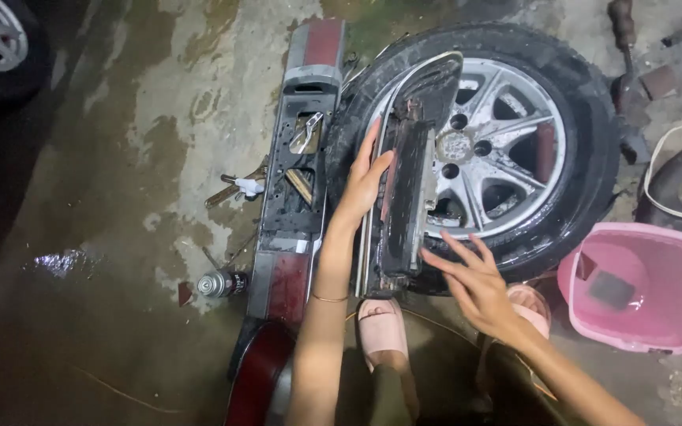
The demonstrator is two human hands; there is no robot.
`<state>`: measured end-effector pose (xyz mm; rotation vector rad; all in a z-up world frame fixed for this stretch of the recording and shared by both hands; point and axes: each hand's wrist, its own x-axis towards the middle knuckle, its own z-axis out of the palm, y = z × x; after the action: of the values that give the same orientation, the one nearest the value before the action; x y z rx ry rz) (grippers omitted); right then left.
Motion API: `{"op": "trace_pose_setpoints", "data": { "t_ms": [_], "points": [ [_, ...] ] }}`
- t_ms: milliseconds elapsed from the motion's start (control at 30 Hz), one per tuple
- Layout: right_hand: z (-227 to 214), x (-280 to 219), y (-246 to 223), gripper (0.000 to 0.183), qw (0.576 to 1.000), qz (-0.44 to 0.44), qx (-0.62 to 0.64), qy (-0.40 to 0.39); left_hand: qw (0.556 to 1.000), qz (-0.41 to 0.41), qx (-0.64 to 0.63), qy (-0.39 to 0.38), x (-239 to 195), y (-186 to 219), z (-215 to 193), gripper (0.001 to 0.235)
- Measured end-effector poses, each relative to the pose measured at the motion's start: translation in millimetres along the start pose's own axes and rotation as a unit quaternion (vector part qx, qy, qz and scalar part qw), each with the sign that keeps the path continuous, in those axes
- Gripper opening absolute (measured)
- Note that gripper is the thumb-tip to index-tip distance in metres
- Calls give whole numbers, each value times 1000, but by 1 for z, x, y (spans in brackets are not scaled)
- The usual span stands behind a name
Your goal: The person wets a sanding block and uses it to sand the car taillight lens to restore its surface.
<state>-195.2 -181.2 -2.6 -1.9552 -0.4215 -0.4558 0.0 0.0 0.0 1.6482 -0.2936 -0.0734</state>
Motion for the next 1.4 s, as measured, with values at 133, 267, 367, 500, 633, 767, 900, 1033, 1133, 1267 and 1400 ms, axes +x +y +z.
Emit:
{"op": "trace_pose_setpoints", "data": {
  "t_ms": [133, 267, 367, 500, 633, 767, 900, 1033, 1133, 1267, 1400],
  "points": [
    [-48, -64, 51, 23, 986, 114, 18, 117, 998, -53, 13, -11, -3, 24, 19, 64],
    [-121, -129, 137, 32, 901, 318, -153, 251, 999, -21, -10, -30, -2, 27, 45, 66],
    [-151, -163, 184, 36, 869, 374, -277, 168, 998, 12, 61, -24, -2, 26, 58, 68],
    [-151, -181, 201, 47, 753, 567, -330, -56, 993, -3, 117, -11, -6, 44, 67, 72],
    [-140, -206, 243, 63, 733, 571, -346, -131, 983, -74, 150, -68, -16, 67, 70, 92],
    [-156, -204, 239, 39, 774, 535, -338, 1, 981, -50, 169, -82, -26, 57, 79, 97],
    [-187, -186, 216, 28, 780, 556, -136, 251, 981, -26, 181, -67, -30, 48, 88, 96],
    [-228, -185, 240, 28, 659, 596, 256, 380, 968, -21, 240, -73, -35, 37, 107, 99],
    [-233, -212, 263, 18, 806, 488, 47, 332, 958, -25, 275, -74, -39, 35, 127, 103],
    [-226, -185, 245, 20, 836, 443, -185, 266, 935, -22, 335, -112, -46, 39, 158, 103],
    [-211, -124, 212, 12, 840, 445, 40, 308, 933, 7, 346, -102, -56, 38, 180, 98]
  ]
}}
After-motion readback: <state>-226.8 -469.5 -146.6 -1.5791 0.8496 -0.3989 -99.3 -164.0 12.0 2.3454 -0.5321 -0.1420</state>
